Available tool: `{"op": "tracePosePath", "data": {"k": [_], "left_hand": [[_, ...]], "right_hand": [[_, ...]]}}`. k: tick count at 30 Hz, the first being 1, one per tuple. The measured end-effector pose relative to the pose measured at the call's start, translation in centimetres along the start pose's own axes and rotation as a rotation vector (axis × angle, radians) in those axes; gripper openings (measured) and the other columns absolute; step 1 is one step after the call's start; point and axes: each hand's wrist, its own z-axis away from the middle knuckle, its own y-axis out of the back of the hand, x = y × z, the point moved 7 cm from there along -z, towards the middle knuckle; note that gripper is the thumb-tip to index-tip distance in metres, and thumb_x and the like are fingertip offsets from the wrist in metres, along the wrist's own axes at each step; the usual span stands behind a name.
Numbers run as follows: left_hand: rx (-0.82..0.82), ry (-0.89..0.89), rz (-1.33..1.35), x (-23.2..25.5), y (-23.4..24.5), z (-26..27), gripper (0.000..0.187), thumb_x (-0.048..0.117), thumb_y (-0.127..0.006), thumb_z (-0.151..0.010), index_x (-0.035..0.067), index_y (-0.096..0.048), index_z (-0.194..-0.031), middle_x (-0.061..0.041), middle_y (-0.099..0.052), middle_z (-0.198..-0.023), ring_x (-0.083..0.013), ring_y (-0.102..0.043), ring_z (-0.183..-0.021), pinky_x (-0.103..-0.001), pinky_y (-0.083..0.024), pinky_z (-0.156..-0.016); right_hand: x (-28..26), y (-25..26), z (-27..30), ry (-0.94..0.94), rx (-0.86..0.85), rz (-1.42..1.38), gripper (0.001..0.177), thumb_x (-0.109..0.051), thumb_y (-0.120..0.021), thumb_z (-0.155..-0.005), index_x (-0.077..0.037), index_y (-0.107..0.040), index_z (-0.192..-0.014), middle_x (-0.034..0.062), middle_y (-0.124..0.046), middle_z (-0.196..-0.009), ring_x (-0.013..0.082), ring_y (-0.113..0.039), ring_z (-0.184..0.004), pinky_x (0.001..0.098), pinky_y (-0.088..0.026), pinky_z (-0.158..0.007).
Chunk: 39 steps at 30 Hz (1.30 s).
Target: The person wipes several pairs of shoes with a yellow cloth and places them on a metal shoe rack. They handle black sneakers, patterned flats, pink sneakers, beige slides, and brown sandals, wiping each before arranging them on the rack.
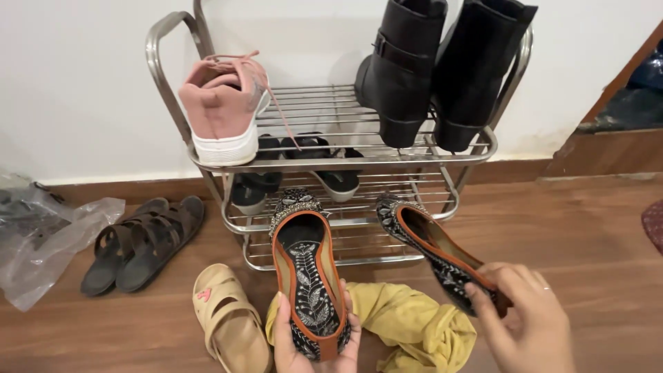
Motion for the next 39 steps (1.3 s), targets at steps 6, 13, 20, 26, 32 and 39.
{"op": "tracePosePath", "data": {"k": [6, 13, 20, 26, 32, 39], "left_hand": [[0.021, -0.001, -0.04, -1.4, -1.2, 0.4, 0.062, 0.055, -0.057, -0.084, 0.015, -0.063, -0.132, -0.016, -0.07, -0.11, -0.0253, -0.069, -0.091, -0.038, -0.055, -0.069], [-0.04, 0.145, -0.013, -3.3, -0.7, -1.0, 0.068, 0.057, -0.059, -0.082, 0.009, -0.062, -0.13, -0.016, -0.07, -0.108, -0.0256, -0.07, -0.091, -0.038, -0.055, -0.068], [-0.007, 0.148, -0.038, -3.6, -0.8, -1.5, 0.069, 0.057, -0.06, -0.081, 0.009, -0.062, -0.13, -0.017, -0.07, -0.108, -0.0255, -0.069, -0.09, -0.038, -0.057, -0.068], [0.019, 0.161, -0.018, -3.4, 0.0, -2.2, 0.073, 0.059, -0.06, -0.082, 0.005, -0.062, -0.131, -0.019, -0.069, -0.108, -0.027, -0.068, -0.09, -0.038, -0.057, -0.068], [-0.123, 0.221, 0.05, -1.6, 0.1, -2.7, 0.074, 0.058, -0.062, -0.079, 0.006, -0.061, -0.131, -0.019, -0.07, -0.11, -0.0272, -0.069, -0.091, -0.04, -0.058, -0.069], [-0.019, 0.092, 0.053, 1.8, 0.5, -2.4, 0.07, 0.059, -0.06, -0.08, 0.012, -0.062, -0.132, -0.019, -0.068, -0.113, -0.0271, -0.068, -0.095, -0.039, -0.056, -0.07]], "right_hand": [[-0.6, -0.7, -2.3, 0.107, 0.134, 0.167, 0.016, -0.011, -0.075, -0.081, -0.004, -0.065, -0.091, 0.0119, -0.065, -0.092, 0.0364, -0.058, -0.089, 0.0455, -0.047, -0.079], [3.5, -9.6, -7.4, 0.28, 0.137, 0.204, 0.014, -0.009, -0.074, -0.082, -0.005, -0.064, -0.091, 0.0125, -0.066, -0.095, 0.0398, -0.058, -0.098, 0.0495, -0.048, -0.083], [4.9, -13.9, -10.7, 0.344, 0.151, 0.261, 0.024, -0.013, -0.073, -0.085, -0.004, -0.064, -0.105, 0.0139, -0.066, -0.108, 0.0409, -0.057, -0.103, 0.0508, -0.048, -0.081], [2.2, -13.5, -9.9, 0.258, 0.236, 0.406, 0.038, -0.019, -0.074, -0.083, -0.006, -0.062, -0.116, 0.0154, -0.06, -0.126, 0.0401, -0.054, -0.12, 0.0523, -0.046, -0.091], [-2.3, -17.0, -8.9, 0.317, 0.207, -0.017, 0.057, -0.025, -0.073, -0.093, -0.002, -0.051, -0.141, 0.0247, -0.046, -0.146, 0.046, -0.044, -0.137, 0.0529, -0.041, -0.113], [-3.6, -23.8, -11.4, 0.219, 0.058, -0.023, 0.08, -0.039, -0.081, -0.083, 0.0, -0.046, -0.143, 0.0385, -0.037, -0.145, 0.0545, -0.049, -0.126, 0.0525, -0.049, -0.099]]}}
